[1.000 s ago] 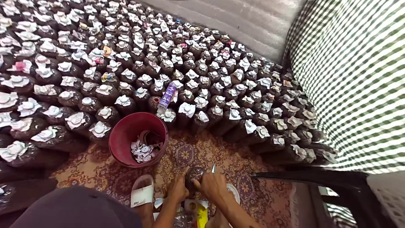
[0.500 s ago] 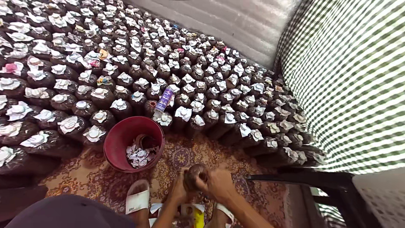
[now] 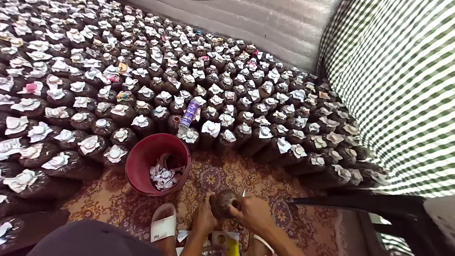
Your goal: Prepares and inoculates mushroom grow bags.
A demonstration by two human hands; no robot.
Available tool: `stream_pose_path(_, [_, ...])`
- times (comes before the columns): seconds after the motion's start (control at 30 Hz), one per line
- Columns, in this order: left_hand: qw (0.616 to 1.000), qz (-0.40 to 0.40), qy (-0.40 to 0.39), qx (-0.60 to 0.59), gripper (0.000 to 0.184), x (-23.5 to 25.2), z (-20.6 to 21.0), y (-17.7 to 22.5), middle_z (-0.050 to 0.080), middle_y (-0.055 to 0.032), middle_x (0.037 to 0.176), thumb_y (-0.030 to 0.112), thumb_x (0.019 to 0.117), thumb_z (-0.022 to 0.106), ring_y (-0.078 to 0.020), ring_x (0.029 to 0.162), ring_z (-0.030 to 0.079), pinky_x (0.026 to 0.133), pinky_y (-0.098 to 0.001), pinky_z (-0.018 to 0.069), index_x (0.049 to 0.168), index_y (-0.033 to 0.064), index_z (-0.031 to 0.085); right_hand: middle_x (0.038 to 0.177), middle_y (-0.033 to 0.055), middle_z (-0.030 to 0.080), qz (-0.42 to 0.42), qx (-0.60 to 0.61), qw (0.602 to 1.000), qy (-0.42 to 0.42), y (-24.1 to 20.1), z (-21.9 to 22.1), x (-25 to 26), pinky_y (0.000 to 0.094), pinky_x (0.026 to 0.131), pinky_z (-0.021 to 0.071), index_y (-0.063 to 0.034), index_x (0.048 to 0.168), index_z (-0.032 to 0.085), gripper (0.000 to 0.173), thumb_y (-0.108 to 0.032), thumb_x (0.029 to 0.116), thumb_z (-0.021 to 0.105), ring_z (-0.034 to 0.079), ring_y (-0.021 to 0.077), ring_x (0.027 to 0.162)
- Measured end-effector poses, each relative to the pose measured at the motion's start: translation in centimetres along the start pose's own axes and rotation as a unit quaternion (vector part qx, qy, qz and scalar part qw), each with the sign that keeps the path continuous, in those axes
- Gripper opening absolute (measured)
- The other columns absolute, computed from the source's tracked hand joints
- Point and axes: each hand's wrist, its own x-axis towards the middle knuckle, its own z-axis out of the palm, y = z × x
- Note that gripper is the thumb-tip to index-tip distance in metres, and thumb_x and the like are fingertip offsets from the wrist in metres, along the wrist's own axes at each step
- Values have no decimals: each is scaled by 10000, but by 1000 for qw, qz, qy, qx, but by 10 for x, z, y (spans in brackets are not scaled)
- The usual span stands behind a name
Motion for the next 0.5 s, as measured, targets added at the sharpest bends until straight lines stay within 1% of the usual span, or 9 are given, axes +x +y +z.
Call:
stream_pose_path(0.07, [999,4,-18,30,931,9,-4,7,670,-117,1291,136,721,786,-333,1117,681,900,-564,561,1549,235,372,988,179,740,45,7,999,-2,10,2,2,604,834,536,-73,1059,731,667,-667,962,443,714,377,1010])
stream_pose_path(0.13, [998,-2,-37,43,939,12,5,5,667,-124,1292,127,730,781,-343,1126,674,911,-563,553,1561,232,356,980,175,745,58,-1,998,-1,5,11,3,594,821,541,-68,1038,733,671,-667,954,441,719,370,1006])
stream_pose_path(0.2, [998,-8,-43,51,902,15,14,-1,629,-112,1376,106,782,741,-332,1194,649,969,-552,536,1585,229,348,1017,184,741,76,-3,997,-26,-5,16,9,593,843,537,-57,1046,728,685,-670,951,438,711,371,1040])
stream_pose_path(0.23, [998,-15,-47,51,892,15,13,-4,595,-99,1438,69,809,710,-327,1237,630,997,-548,524,1600,243,337,1042,189,737,83,-1,996,-40,-11,19,13,591,860,535,-52,1057,725,689,-669,955,435,704,373,1063])
stream_pose_path(0.27, [998,-19,-49,47,891,15,12,-7,578,-104,1460,29,821,685,-333,1255,618,1015,-549,513,1608,246,329,1052,185,737,85,1,995,-45,-15,22,15,585,865,535,-57,1065,727,697,-678,952,431,703,371,1068])
stream_pose_path(0.33, [997,-22,-51,48,910,13,11,-13,582,-112,1453,31,822,692,-333,1263,613,1035,-539,502,1616,255,307,1066,183,735,81,11,995,-58,-20,28,13,577,874,536,-65,1109,718,754,-738,947,419,702,366,1072])
stream_pose_path(0.4, [997,-12,-49,54,928,13,13,-18,590,-119,1443,77,818,737,-338,1252,619,1031,-542,505,1617,255,301,1087,179,728,84,43,992,-85,-15,23,5,583,901,532,-79,1178,701,820,-810,907,447,694,365,1082])
stream_pose_path(0.43, [997,-6,-49,60,935,13,13,-19,586,-113,1448,72,813,728,-336,1249,623,1022,-547,512,1620,260,295,1087,169,727,92,70,989,-91,-9,17,-2,587,908,527,-91,1192,696,816,-817,890,478,691,357,1077])
stream_pose_path(0.5, [996,-1,-51,74,963,10,10,-18,565,-100,1476,70,802,722,-329,1264,613,1019,-551,513,1630,264,271,1078,145,730,115,131,982,-75,3,4,-23,575,914,529,-124,1247,681,728,-753,906,544,696,343,1050])
